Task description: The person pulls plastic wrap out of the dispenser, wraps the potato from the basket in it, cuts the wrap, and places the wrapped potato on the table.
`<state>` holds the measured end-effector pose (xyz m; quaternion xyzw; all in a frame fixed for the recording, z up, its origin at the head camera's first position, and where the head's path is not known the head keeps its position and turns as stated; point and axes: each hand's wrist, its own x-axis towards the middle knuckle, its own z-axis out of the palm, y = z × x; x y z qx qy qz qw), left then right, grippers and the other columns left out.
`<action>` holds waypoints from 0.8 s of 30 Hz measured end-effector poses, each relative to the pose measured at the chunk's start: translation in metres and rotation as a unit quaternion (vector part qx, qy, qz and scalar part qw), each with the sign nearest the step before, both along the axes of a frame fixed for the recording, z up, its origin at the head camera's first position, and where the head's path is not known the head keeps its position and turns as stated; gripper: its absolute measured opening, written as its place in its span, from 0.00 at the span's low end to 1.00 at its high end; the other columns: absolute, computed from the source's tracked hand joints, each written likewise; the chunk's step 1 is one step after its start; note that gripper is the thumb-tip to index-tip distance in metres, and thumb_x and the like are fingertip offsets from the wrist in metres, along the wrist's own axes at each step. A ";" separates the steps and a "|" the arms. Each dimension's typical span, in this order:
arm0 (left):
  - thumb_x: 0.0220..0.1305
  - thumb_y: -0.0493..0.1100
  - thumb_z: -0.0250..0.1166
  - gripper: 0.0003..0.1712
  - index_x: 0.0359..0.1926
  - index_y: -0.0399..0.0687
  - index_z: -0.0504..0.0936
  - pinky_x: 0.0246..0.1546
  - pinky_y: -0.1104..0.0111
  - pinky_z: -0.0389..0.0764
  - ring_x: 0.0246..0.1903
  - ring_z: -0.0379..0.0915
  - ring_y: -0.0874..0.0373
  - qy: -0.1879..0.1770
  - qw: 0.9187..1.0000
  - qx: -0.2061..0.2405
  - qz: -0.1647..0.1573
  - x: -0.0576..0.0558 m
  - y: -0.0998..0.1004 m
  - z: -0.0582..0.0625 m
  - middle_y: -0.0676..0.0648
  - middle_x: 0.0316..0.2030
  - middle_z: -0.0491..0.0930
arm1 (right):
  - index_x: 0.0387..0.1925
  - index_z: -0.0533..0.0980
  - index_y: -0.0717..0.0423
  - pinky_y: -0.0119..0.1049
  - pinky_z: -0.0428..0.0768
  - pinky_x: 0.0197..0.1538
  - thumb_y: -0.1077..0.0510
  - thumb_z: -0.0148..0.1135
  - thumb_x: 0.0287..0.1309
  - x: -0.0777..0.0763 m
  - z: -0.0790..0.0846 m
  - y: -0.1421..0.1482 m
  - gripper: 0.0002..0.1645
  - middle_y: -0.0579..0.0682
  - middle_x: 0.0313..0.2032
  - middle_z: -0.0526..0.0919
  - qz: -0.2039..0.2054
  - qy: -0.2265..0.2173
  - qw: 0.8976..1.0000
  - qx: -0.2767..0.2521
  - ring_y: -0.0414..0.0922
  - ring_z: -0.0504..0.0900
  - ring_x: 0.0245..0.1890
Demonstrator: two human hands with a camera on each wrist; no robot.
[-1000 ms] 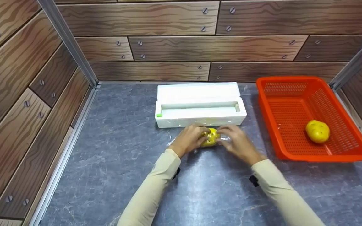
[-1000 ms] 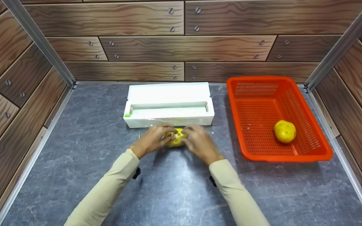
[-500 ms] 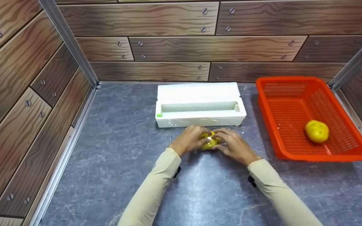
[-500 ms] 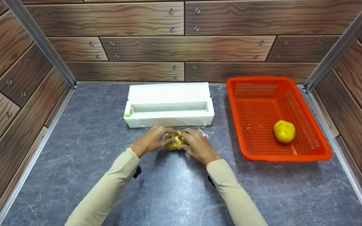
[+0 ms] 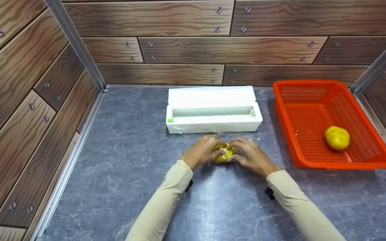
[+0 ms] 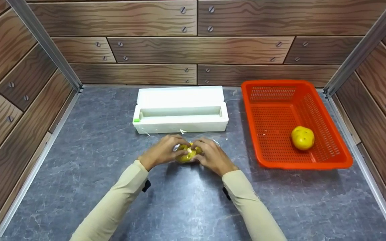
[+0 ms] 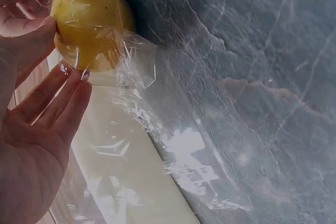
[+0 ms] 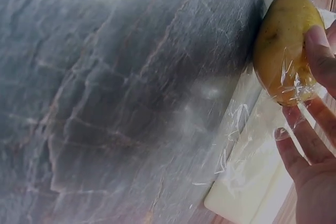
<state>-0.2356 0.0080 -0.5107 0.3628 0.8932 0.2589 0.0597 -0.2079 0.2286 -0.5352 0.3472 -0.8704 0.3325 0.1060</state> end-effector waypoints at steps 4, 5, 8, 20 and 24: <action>0.66 0.42 0.69 0.16 0.53 0.42 0.86 0.56 0.69 0.78 0.53 0.80 0.54 -0.008 1.000 0.010 -0.003 0.004 -0.001 -0.001 0.46 0.52 0.85 | 0.41 0.82 0.62 0.50 0.81 0.57 0.66 0.79 0.44 0.002 0.001 0.000 0.19 0.56 0.47 0.85 0.012 -0.005 1.000 -0.010 0.54 0.84 0.50; 0.66 0.42 0.69 0.16 0.53 0.42 0.86 0.56 0.69 0.78 0.53 0.81 0.54 -0.012 1.000 0.012 -0.004 0.005 -0.002 -0.001 0.46 0.51 0.85 | 0.41 0.82 0.62 0.50 0.81 0.56 0.67 0.79 0.44 0.002 0.001 0.000 0.19 0.56 0.46 0.86 0.014 -0.005 1.000 -0.012 0.54 0.84 0.49; 0.67 0.42 0.69 0.16 0.53 0.42 0.85 0.54 0.69 0.79 0.50 0.81 0.55 -0.030 0.999 0.020 0.000 0.008 -0.005 -0.001 0.46 0.50 0.86 | 0.40 0.82 0.61 0.51 0.82 0.53 0.66 0.80 0.43 0.004 0.002 0.000 0.20 0.55 0.43 0.87 0.016 -0.019 1.000 -0.018 0.53 0.84 0.46; 0.64 0.55 0.70 0.26 0.57 0.46 0.82 0.56 0.64 0.79 0.55 0.77 0.52 0.030 0.999 -0.018 0.007 0.031 -0.011 -0.003 0.44 0.59 0.80 | 0.42 0.82 0.63 0.50 0.84 0.50 0.64 0.78 0.49 0.007 0.009 -0.002 0.18 0.58 0.43 0.87 -0.010 -0.168 0.985 -0.047 0.55 0.86 0.44; 0.54 0.60 0.76 0.33 0.57 0.47 0.83 0.65 0.62 0.71 0.62 0.70 0.51 0.140 0.988 -0.065 -0.002 0.036 -0.009 -0.005 0.44 0.62 0.76 | 0.42 0.82 0.62 0.51 0.84 0.50 0.61 0.79 0.50 0.006 0.010 -0.003 0.18 0.57 0.42 0.87 -0.021 -0.209 0.976 -0.059 0.55 0.86 0.45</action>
